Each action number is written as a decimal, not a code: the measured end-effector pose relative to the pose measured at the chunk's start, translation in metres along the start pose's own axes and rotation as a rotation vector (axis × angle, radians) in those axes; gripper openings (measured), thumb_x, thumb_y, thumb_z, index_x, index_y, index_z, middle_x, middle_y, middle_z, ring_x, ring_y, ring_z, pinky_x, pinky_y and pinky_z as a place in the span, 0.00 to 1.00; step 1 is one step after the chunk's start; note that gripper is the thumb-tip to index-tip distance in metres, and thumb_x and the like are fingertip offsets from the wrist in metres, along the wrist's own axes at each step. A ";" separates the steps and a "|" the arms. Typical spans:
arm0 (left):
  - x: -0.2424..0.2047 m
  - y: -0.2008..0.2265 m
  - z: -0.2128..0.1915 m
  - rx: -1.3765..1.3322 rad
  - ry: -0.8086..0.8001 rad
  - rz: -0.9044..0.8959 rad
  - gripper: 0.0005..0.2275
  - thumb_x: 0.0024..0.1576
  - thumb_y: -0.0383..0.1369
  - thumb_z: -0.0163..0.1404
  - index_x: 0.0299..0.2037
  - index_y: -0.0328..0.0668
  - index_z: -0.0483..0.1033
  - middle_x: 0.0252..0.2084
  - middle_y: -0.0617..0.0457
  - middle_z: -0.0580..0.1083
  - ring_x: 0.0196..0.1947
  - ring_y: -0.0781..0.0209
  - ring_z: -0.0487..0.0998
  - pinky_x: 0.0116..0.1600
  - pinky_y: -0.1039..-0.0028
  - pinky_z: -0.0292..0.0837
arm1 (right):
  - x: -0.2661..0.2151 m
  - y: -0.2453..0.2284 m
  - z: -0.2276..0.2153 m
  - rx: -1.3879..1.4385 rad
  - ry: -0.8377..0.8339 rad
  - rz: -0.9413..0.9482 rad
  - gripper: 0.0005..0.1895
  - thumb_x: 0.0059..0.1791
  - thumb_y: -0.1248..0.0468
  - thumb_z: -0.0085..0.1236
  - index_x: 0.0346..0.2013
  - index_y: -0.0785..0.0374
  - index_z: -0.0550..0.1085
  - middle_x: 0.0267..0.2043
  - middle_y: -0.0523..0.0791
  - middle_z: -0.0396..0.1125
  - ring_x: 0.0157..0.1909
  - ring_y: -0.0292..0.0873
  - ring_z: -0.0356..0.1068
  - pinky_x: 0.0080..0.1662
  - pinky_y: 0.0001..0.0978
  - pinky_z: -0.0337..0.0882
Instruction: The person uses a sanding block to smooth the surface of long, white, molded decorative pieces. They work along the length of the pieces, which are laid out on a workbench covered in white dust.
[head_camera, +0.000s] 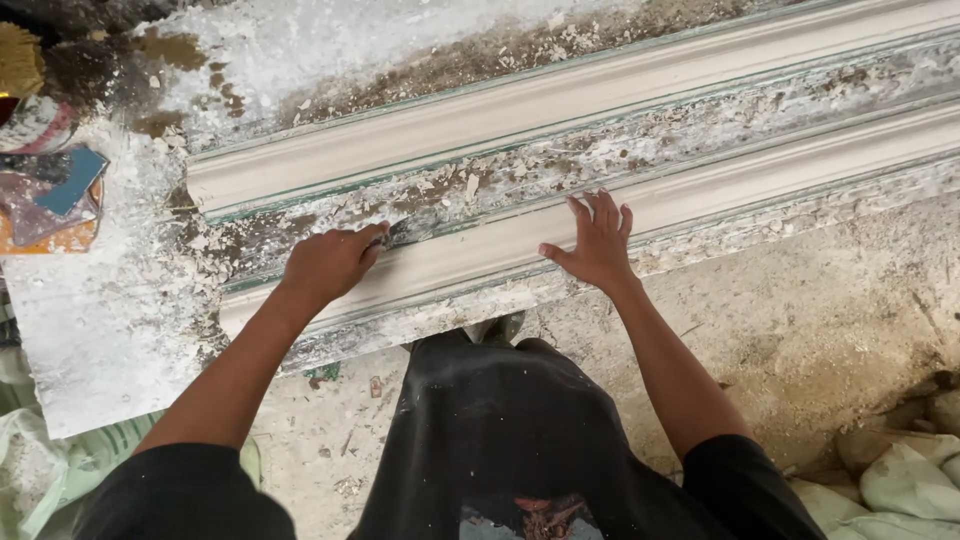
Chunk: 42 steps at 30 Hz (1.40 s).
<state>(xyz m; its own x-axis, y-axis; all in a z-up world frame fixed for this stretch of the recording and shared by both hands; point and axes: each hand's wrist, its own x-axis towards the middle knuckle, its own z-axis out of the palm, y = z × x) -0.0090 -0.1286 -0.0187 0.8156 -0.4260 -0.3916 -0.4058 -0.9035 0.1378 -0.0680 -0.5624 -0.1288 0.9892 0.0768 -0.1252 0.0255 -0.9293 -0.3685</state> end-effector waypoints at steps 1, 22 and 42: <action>0.004 0.013 -0.005 0.003 0.000 0.001 0.19 0.65 0.50 0.38 0.66 0.69 0.69 0.31 0.55 0.80 0.27 0.57 0.80 0.29 0.60 0.77 | 0.000 0.000 0.000 0.002 0.002 0.001 0.57 0.44 0.26 0.55 0.73 0.62 0.58 0.74 0.59 0.47 0.79 0.60 0.32 0.70 0.68 0.28; 0.035 0.057 0.001 -0.015 -0.090 0.128 0.21 0.67 0.43 0.39 0.71 0.74 0.63 0.28 0.49 0.79 0.22 0.54 0.80 0.21 0.64 0.77 | -0.003 -0.002 -0.001 0.015 -0.009 -0.014 0.55 0.46 0.26 0.54 0.74 0.60 0.57 0.75 0.58 0.47 0.80 0.61 0.32 0.71 0.69 0.29; 0.079 0.103 -0.032 -0.201 -0.212 0.065 0.18 0.68 0.44 0.40 0.68 0.66 0.66 0.36 0.47 0.79 0.35 0.46 0.83 0.36 0.55 0.80 | 0.002 -0.006 -0.010 0.026 -0.048 0.102 0.67 0.41 0.26 0.60 0.76 0.65 0.43 0.76 0.63 0.42 0.80 0.62 0.33 0.71 0.65 0.28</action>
<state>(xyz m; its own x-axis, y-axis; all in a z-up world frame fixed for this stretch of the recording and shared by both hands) 0.0263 -0.2571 -0.0065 0.6775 -0.4833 -0.5545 -0.3471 -0.8747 0.3384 -0.0650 -0.5601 -0.1174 0.9784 0.0001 -0.2068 -0.0792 -0.9235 -0.3753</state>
